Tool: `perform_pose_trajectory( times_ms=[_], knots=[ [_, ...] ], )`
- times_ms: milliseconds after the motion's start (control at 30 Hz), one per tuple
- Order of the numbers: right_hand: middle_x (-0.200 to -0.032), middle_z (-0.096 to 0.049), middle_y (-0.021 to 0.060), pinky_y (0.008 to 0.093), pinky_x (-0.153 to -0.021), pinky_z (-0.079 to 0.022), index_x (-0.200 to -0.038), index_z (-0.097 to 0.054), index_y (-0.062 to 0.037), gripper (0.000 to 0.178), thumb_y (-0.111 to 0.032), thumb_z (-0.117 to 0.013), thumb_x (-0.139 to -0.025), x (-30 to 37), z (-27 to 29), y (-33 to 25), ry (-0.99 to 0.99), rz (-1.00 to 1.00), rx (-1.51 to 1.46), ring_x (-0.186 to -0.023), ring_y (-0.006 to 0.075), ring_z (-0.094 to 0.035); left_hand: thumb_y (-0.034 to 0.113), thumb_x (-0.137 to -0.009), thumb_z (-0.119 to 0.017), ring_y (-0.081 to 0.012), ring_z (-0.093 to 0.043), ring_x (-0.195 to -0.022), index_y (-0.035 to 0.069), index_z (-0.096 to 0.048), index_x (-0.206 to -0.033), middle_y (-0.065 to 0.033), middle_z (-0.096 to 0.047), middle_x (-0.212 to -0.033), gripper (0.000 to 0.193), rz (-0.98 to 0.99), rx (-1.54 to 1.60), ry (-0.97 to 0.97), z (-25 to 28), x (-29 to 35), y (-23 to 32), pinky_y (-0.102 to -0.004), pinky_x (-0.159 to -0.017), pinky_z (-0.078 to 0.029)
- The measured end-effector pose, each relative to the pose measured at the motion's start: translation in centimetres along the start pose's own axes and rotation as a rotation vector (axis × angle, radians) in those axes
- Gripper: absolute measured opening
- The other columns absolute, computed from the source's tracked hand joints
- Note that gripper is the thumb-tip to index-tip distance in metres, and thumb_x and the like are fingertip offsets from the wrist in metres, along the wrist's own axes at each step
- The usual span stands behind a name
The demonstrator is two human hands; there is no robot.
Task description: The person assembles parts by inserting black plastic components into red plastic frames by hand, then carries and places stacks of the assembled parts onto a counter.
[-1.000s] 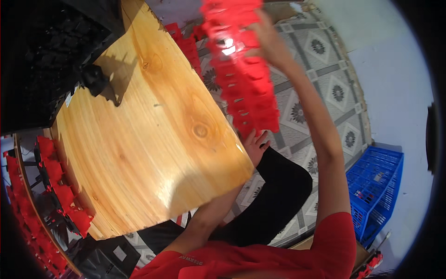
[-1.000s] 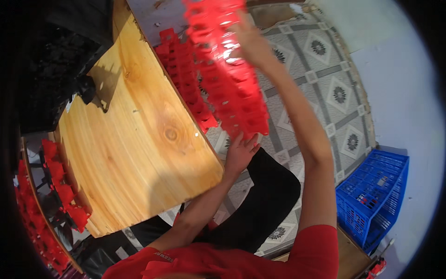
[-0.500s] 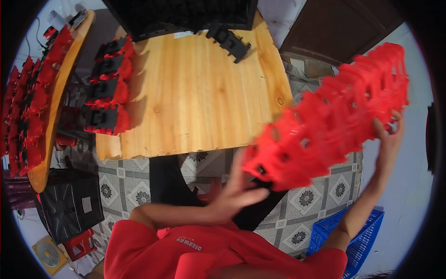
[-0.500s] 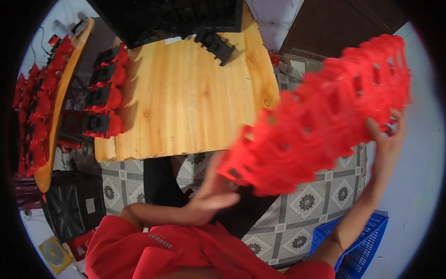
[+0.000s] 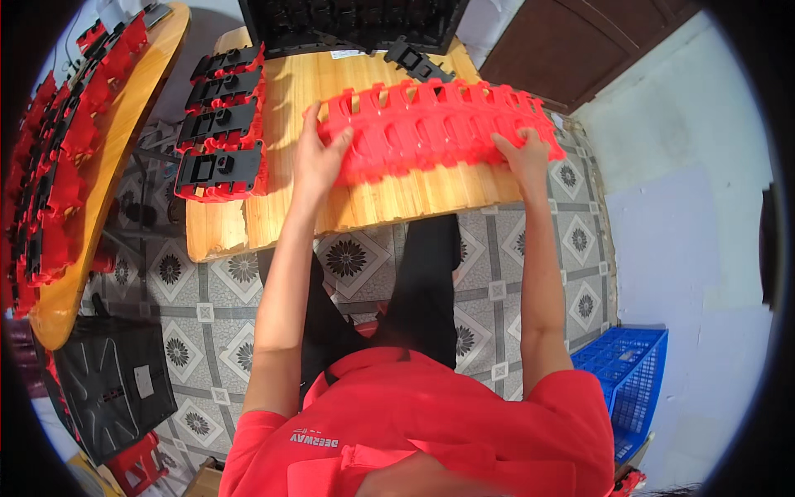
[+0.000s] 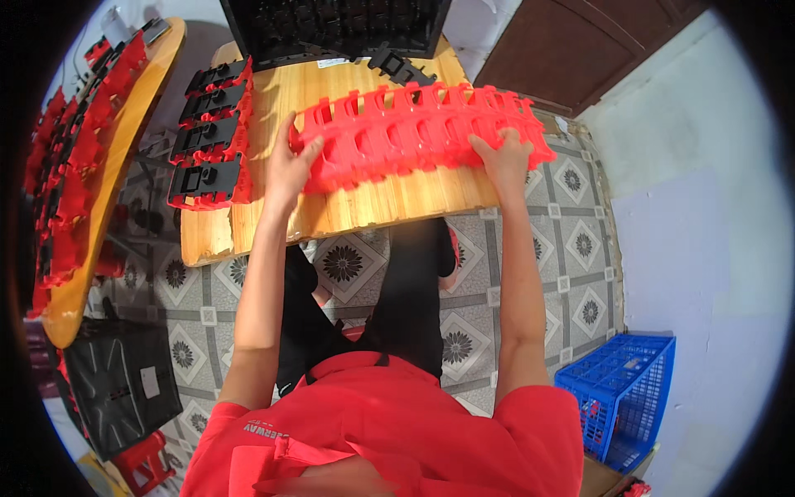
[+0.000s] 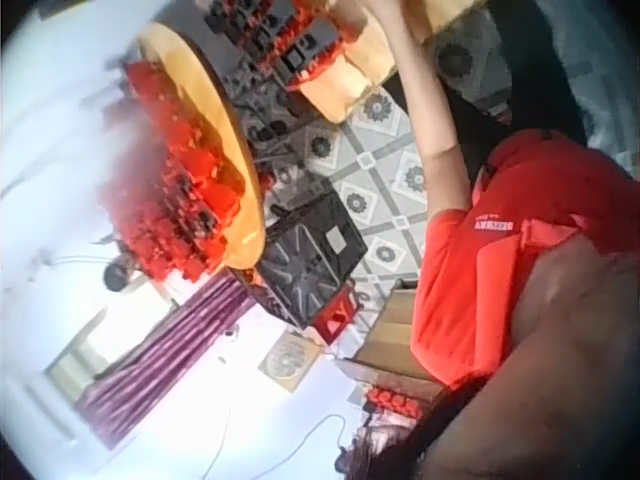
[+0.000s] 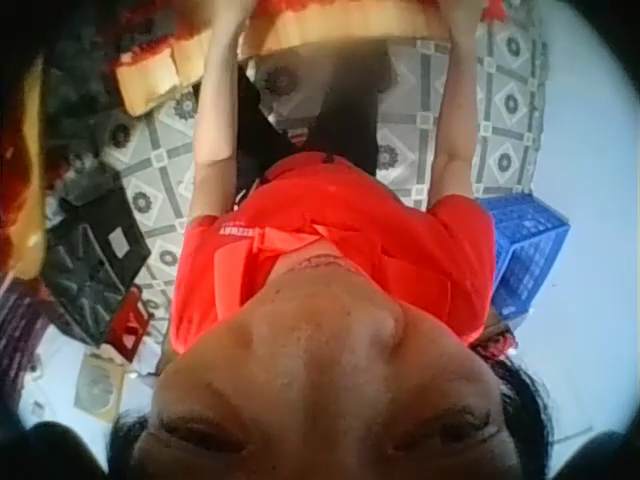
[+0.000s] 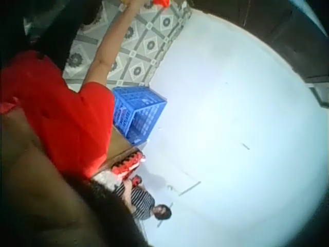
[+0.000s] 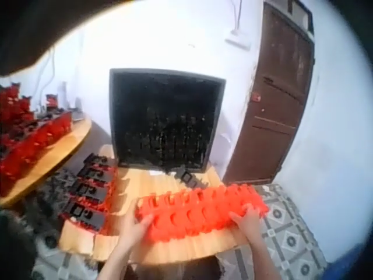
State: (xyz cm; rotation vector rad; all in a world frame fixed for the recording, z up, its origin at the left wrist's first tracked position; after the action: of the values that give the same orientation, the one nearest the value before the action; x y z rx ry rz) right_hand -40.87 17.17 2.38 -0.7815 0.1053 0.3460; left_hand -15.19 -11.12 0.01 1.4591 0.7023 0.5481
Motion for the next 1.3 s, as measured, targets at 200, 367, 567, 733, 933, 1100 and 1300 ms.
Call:
perform_pose_trajectory(
  times_ms=[200, 367, 567, 733, 933, 1100, 1300],
  knots=[
    [-0.126, -0.049, 0.0324, 0.0471, -0.09, -0.05, -0.125, -0.055, -0.0001, 0.066, -0.043, -0.075, -0.078, 1.7, 0.0, -2.7, -0.006, 0.1, 0.215, -0.108, 0.0446, -0.057, 0.026, -0.084, -0.072, -0.0411, -0.045, -0.124, 0.011, -0.052, -0.134, -0.0239, -0.05, -0.133, 0.056, -0.574, -1.066, 0.668, -2.9, 0.6, 5.7, -0.0562, -0.103, -0.031],
    [-0.112, -0.063, 0.0225, 0.0391, -0.082, -0.053, -0.126, -0.061, -0.0045, 0.053, -0.031, -0.074, -0.082, 2.9, 0.8, -1.2, 0.169, 0.447, 0.292, -0.102, 0.0325, -0.065, 0.035, -0.086, -0.067, -0.0368, -0.047, -0.124, 0.015, -0.057, -0.129, -0.0123, -0.054, -0.134, 0.048, -1.053, -0.762, -0.045, -20.4, 1.0, 7.4, -0.0534, -0.104, -0.033],
    [-0.084, -0.068, 0.0036, 0.0233, -0.059, -0.049, -0.11, -0.068, -0.0025, 0.024, -0.011, -0.065, -0.088, 1.3, 6.2, 8.7, 0.064, 0.036, -0.568, -0.068, 0.0085, -0.061, 0.045, -0.081, -0.07, -0.0311, -0.049, -0.124, 0.027, -0.059, -0.129, -0.0032, -0.054, -0.136, 0.052, -1.04, -1.101, -0.399, -28.5, -1.8, 3.7, -0.0483, -0.099, -0.037],
    [-0.086, -0.07, 0.0028, 0.0233, -0.057, -0.047, -0.103, -0.07, -0.0031, 0.017, -0.011, -0.063, -0.089, -0.7, 3.3, 24.9, 0.207, -0.312, -0.6, -0.065, 0.0088, -0.058, 0.04, -0.08, -0.072, -0.0293, -0.053, -0.12, 0.026, -0.061, -0.126, -0.0001, -0.054, -0.137, 0.05, -1.004, -1.284, -0.347, -27.4, -2.6, 4.5, -0.0484, -0.09, -0.042],
    [-0.1, -0.069, 0.0171, 0.04, -0.076, -0.053, -0.111, -0.065, -0.0035, 0.038, -0.023, -0.073, -0.08, 1.8, -14.0, 41.1, -0.129, -0.406, -0.084, -0.086, 0.0303, -0.066, 0.029, -0.081, -0.071, -0.031, -0.054, -0.123, 0.022, -0.064, -0.122, -0.0036, -0.057, -0.136, 0.042, -0.96, -1.31, -0.157, -25.3, -1.9, 4.4, -0.047, -0.097, -0.042],
    [-0.144, -0.033, 0.0328, 0.0509, -0.099, -0.045, -0.145, -0.033, -0.0125, 0.094, -0.034, -0.084, -0.069, -2.5, -22.1, 47.2, -0.182, -0.489, 0.222, -0.124, 0.0506, -0.046, 0.028, -0.082, -0.072, -0.033, -0.055, -0.123, 0.017, -0.064, -0.123, -0.0136, -0.057, -0.136, 0.043, -1.029, -1.405, -0.148, -25.6, -1.6, 3.4, -0.0453, -0.1, -0.04],
    [-0.152, -0.025, 0.0266, 0.05, -0.1, -0.044, -0.145, -0.038, -0.0257, 0.088, -0.032, -0.082, -0.07, -9.9, -26.7, 49.3, -0.114, -0.362, 0.48, -0.126, 0.0468, -0.044, 0.021, -0.088, -0.059, -0.0514, -0.048, -0.125, 0.008, -0.052, -0.133, -0.0276, -0.05, -0.136, 0.048, -0.959, -1.394, -0.279, -22.6, -0.5, 3.7, -0.0621, -0.105, -0.036]
  ],
)
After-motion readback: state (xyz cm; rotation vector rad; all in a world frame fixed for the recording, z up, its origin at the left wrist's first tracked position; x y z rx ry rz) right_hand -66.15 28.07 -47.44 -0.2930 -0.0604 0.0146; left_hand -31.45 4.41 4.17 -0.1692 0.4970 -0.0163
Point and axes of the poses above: each hand's wrist, its own x-axis away from the middle knuckle, its own z-axis out of the back of the hand, y = z × x, the point moved 6 cm from there along -x, towards the middle knuckle
